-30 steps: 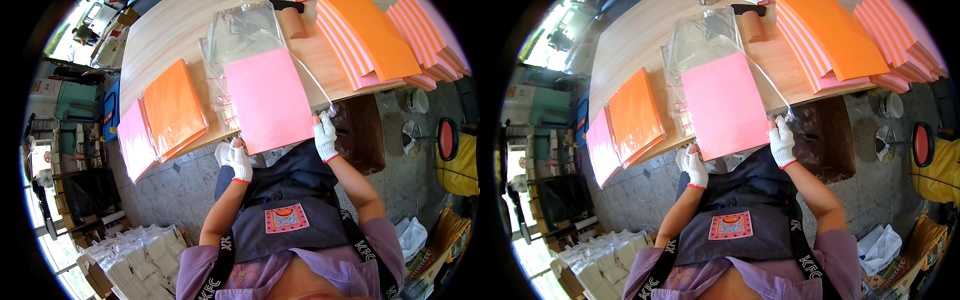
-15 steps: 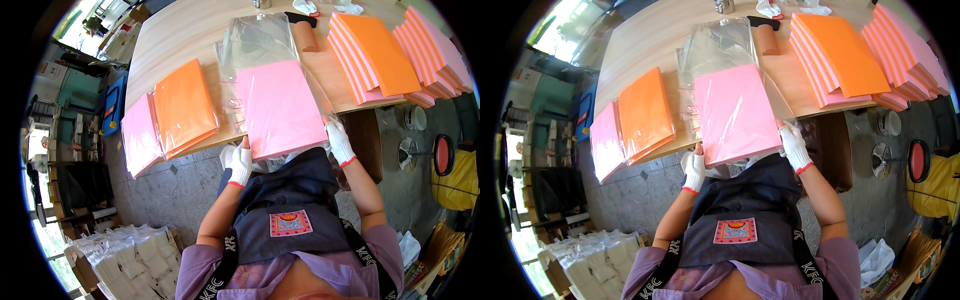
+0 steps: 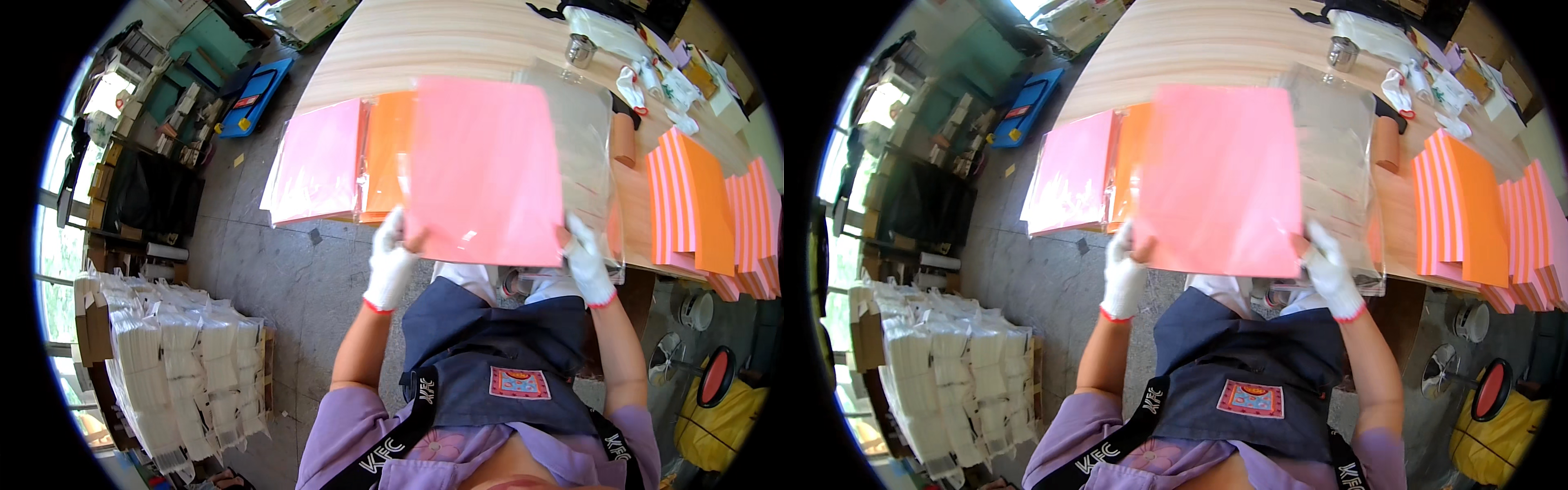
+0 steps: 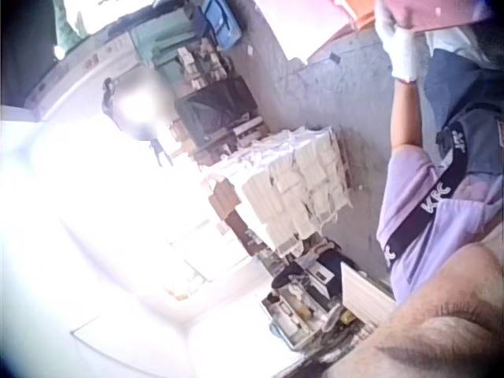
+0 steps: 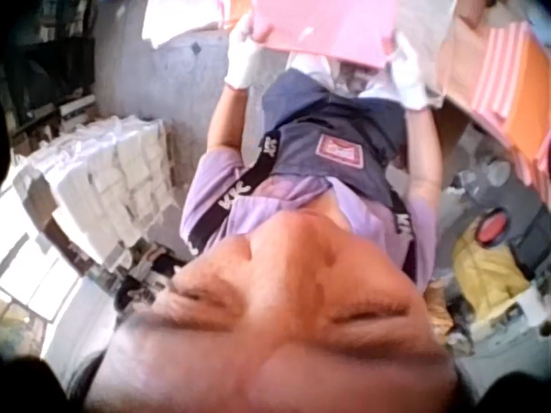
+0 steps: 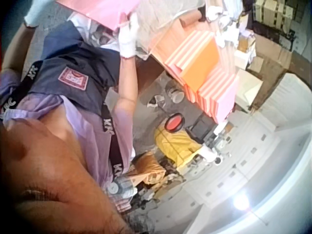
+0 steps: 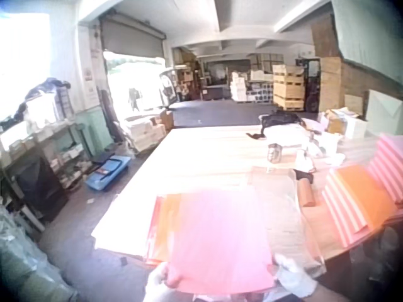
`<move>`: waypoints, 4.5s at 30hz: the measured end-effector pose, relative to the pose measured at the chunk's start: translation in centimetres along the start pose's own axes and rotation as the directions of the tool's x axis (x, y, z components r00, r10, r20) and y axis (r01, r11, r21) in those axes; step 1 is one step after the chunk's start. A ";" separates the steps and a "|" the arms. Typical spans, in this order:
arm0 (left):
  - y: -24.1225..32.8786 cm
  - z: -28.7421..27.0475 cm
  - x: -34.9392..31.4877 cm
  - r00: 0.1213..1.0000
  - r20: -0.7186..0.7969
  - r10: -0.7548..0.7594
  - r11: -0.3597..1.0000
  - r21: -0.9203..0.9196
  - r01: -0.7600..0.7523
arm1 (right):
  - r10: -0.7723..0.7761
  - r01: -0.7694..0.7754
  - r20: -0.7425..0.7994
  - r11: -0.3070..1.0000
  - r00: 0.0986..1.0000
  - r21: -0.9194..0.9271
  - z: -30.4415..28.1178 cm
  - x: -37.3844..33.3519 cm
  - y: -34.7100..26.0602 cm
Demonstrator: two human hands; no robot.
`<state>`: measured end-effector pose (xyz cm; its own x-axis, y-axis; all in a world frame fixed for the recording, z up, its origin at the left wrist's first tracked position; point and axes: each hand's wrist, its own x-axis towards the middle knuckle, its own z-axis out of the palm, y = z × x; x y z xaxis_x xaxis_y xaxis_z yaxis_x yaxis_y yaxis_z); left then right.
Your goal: The person repeatedly picks up orange and pink foam sheets from stacks on a table and places them into clear plastic bags. They seal each bag and set it aside, alternating between the two colors throughout the clip.
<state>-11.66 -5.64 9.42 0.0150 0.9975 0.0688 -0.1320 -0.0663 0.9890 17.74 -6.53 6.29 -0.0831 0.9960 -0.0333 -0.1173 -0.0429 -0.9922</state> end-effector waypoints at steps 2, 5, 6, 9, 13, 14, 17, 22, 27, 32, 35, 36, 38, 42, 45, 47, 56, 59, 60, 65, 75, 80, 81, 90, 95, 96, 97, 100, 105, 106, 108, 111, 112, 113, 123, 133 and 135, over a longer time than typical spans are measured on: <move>1.0 -4.5 0.6 0.981 -0.192 -0.001 0.990 0.138 0.028 | 0.040 -0.038 0.067 0.999 0.997 -0.024 4.7 3.9 -0.2; 2.1 -11.5 2.5 0.936 -0.345 0.074 0.997 0.031 -0.068 | 0.140 -0.127 0.247 0.989 0.959 -0.070 13.0 10.3 -1.7; 2.3 -13.7 3.7 0.934 -0.324 0.153 0.986 -0.010 -0.165 | 0.112 -0.098 0.242 0.993 0.964 -0.066 15.6 12.0 -1.4; 2.1 -20.9 7.7 0.947 -0.275 0.164 0.976 -0.091 -0.196 | 0.150 -0.148 0.327 0.989 0.933 -0.032 21.5 16.7 -0.1; 0.2 -29.2 9.8 0.968 -0.196 -0.159 0.986 -0.076 0.147 | 0.356 -0.272 0.374 0.927 0.856 -0.259 25.2 19.8 2.3; -1.4 -32.3 9.5 0.898 -0.332 -0.288 0.952 0.004 0.307 | 0.393 -0.229 0.378 0.883 0.839 -0.411 25.8 19.1 0.7; -2.0 -31.6 8.7 0.908 -0.270 -0.319 0.941 0.026 0.338 | 0.068 0.097 0.240 0.783 0.968 -0.614 25.0 17.5 -1.3; -0.6 -29.8 9.3 0.877 -0.269 -0.399 0.895 0.097 0.436 | -0.246 0.667 0.621 0.287 0.745 -0.687 27.8 14.5 0.4; -0.7 -29.8 8.8 0.904 -0.279 -0.324 0.922 0.122 0.369 | -0.080 0.650 0.646 0.150 0.759 -0.745 30.5 13.4 4.7; -1.8 -32.8 8.8 0.940 -0.211 -0.268 0.958 0.042 0.283 | 0.061 0.620 0.675 0.341 0.736 -0.707 28.9 12.7 1.5; -2.8 -32.8 9.3 0.934 -0.269 -0.235 0.967 0.033 0.253 | -0.092 0.635 0.673 0.443 0.734 -0.633 25.2 9.7 1.1; -1.9 -31.0 9.3 0.907 -0.347 -0.238 0.938 0.160 0.307 | -0.187 0.633 0.637 0.491 0.748 -0.599 23.1 8.6 1.1; -1.7 -30.1 9.1 0.864 -0.466 -0.188 0.930 0.199 0.310 | -0.337 0.625 0.544 0.576 0.768 -0.526 19.2 5.9 0.1; -2.5 -32.7 9.3 0.907 -0.354 -0.227 0.795 0.471 0.383 | -0.446 0.563 0.381 0.409 0.810 -0.718 8.2 1.2 -1.7; -2.3 -32.8 9.0 0.910 -0.409 0.070 0.248 0.891 0.381 | -0.468 0.295 0.143 0.268 0.872 -0.917 -1.8 -2.8 -4.5; 0.1 -25.8 8.1 0.822 -0.392 0.413 0.048 0.911 0.410 | -0.607 0.015 -0.128 0.225 0.785 -0.974 -7.3 -6.1 -7.2; -7.8 1.3 3.4 0.525 0.545 0.654 0.159 0.579 -0.800 | 0.264 0.197 -0.847 0.900 0.462 0.388 -29.2 -12.7 -5.9; -7.6 12.7 0.7 0.615 0.771 0.165 0.257 0.568 -0.781 | 0.182 0.283 -0.809 0.875 0.558 0.392 -35.3 -14.3 -5.1; -9.2 14.5 0.4 0.630 0.764 0.141 0.231 0.593 -0.771 | 0.215 0.274 -0.851 0.885 0.478 0.377 -35.1 -13.2 -5.3; -12.7 17.9 5.2 0.631 0.772 0.073 0.060 0.628 -0.776 | 0.216 0.324 -0.842 0.853 0.494 0.409 -34.3 -11.6 -8.7; -9.9 20.3 11.4 0.716 0.695 -0.062 -0.021 0.717 -0.697 | 0.018 0.431 -0.815 0.842 0.580 0.325 -35.9 -10.2 -8.4; -7.7 19.1 8.3 0.766 0.571 -0.296 -0.107 0.777 -0.620 | -0.041 0.508 -0.762 0.769 0.646 0.389 -29.7 -12.8 -8.4; -7.4 19.0 8.3 0.772 0.566 -0.289 -0.086 0.787 -0.610 | -0.025 0.476 -0.749 0.786 0.662 0.395 -28.3 -13.7 -7.9; -10.4 16.9 7.9 0.766 0.629 -0.131 0.015 0.774 -0.633 | 0.204 -0.033 -0.327 0.887 0.923 0.460 -16.0 -18.4 -2.0; -10.1 16.0 9.1 0.803 0.589 -0.090 0.241 0.795 -0.556 | 0.377 -0.135 -0.286 0.780 0.881 0.611 -13.0 -18.6 1.1; -9.3 16.1 8.9 0.830 0.545 -0.118 0.347 0.806 -0.480 | 0.380 -0.122 -0.287 0.762 0.879 0.636 -12.6 -18.4 0.9; -9.5 15.8 8.8 0.832 0.553 -0.049 0.378 0.781 -0.497 | 0.384 -0.108 -0.288 0.743 0.877 0.660 -12.2 -18.2 0.7; -10.4 14.4 8.0 0.824 0.541 0.169 0.381 0.735 -0.561 | 0.392 -0.049 -0.368 0.739 0.843 0.672 -11.9 -18.7 0.4; -9.0 14.5 7.9 0.862 0.463 0.204 0.325 0.799 -0.506 | 0.349 0.037 -0.420 0.731 0.838 0.682 -12.6 -18.1 1.9; -8.9 14.7 7.9 0.880 0.440 0.178 0.391 0.789 -0.474 | 0.346 0.063 -0.448 0.731 0.824 0.680 -12.1 -17.7 1.9; -8.8 14.9 8.3 0.846 0.474 0.243 0.463 0.710 -0.531 | 0.327 0.101 -0.469 0.723 0.821 0.683 -11.5 -17.2 1.7; -8.5 14.8 8.3 0.840 0.514 0.176 0.554 0.653 -0.516 | 0.287 0.131 -0.442 0.698 0.850 0.704 -11.1 -17.1 1.9; -8.7 14.9 8.2 0.809 0.527 0.261 0.490 0.650 -0.581 | 0.278 0.136 -0.432 0.688 0.858 0.713 -11.1 -17.1 2.4; -8.9 14.9 8.0 0.798 0.523 0.299 0.449 0.661 -0.601 | 0.270 0.140 -0.421 0.678 0.866 0.722 -11.1 -17.1 2.8; -10.6 14.5 6.4 0.856 0.314 0.412 0.448 0.748 -0.490 | 0.296 0.163 -0.465 0.674 0.834 0.720 -10.3 -16.2 4.1; -10.3 14.8 4.9 0.915 0.185 -0.359 0.870 0.421 0.257 | 0.280 0.189 -0.512 0.704 0.812 0.684 -9.8 -15.7 4.0; -10.2 15.0 3.0 0.899 0.228 -0.373 0.891 0.359 0.278 | 0.275 0.182 -0.508 0.713 0.816 0.677 -9.7 -15.6 4.1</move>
<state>4.65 -2.33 1.47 0.2888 0.9164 -0.2770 0.2426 0.2099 0.9472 28.18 -21.47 1.56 0.4031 0.8409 -0.3611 -0.7687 0.0970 -0.6322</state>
